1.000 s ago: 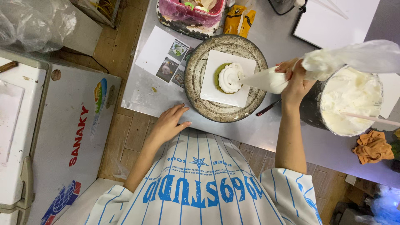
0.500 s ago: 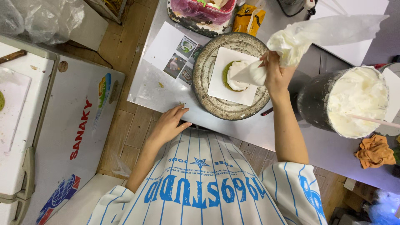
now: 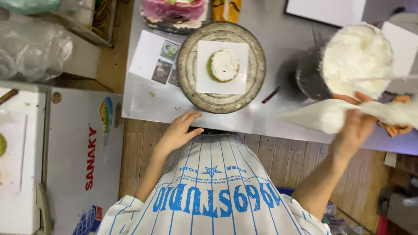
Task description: The person prepares small cake layers by placing them on a turntable, filling a piping bag with cream from a bowl using a spatula, and piping rings of cream onto the cake surfaces.
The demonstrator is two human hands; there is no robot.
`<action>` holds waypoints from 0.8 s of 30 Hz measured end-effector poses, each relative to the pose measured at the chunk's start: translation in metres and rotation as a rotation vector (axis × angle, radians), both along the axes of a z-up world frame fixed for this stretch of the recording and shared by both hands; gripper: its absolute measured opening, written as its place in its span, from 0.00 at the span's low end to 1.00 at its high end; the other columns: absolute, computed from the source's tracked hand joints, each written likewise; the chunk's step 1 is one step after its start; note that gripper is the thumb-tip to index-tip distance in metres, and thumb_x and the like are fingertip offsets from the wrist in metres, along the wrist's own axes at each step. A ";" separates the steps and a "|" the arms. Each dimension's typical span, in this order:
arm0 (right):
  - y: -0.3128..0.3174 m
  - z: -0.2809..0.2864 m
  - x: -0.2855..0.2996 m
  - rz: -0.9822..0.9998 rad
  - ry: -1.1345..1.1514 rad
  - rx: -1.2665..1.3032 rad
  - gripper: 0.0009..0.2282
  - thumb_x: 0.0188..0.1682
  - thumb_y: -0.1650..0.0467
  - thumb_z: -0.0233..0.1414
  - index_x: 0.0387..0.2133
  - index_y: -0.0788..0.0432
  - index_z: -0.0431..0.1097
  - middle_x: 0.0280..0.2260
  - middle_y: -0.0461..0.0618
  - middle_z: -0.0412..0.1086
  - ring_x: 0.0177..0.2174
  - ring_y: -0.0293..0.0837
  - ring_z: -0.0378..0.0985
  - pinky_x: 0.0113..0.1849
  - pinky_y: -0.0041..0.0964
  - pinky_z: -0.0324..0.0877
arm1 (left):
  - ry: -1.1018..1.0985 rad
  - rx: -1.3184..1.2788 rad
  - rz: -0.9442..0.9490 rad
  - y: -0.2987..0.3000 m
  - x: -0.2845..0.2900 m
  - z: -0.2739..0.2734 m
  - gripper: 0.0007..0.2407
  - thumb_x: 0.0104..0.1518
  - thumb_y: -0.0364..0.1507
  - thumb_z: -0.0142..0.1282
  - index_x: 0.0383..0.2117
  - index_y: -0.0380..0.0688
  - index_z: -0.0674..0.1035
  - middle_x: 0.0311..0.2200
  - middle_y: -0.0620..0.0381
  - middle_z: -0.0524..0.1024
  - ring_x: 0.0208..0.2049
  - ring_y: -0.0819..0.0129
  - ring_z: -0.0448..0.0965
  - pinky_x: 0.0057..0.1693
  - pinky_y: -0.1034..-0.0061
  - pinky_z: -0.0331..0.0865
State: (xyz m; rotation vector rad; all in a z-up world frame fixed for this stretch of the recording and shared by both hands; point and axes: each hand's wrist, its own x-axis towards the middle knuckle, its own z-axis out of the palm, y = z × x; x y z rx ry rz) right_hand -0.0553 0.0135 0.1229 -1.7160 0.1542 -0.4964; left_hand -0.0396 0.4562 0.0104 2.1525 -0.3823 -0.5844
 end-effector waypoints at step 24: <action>-0.463 -0.206 -0.090 -0.543 0.330 -0.900 0.21 0.39 0.77 0.59 0.49 0.62 0.72 0.49 0.64 0.72 0.46 0.62 0.75 0.46 0.51 0.71 | 0.134 0.123 -0.274 -0.359 -0.017 0.052 0.25 0.55 0.42 0.57 0.57 0.40 0.74 0.57 0.47 0.74 0.59 0.52 0.72 0.61 0.64 0.65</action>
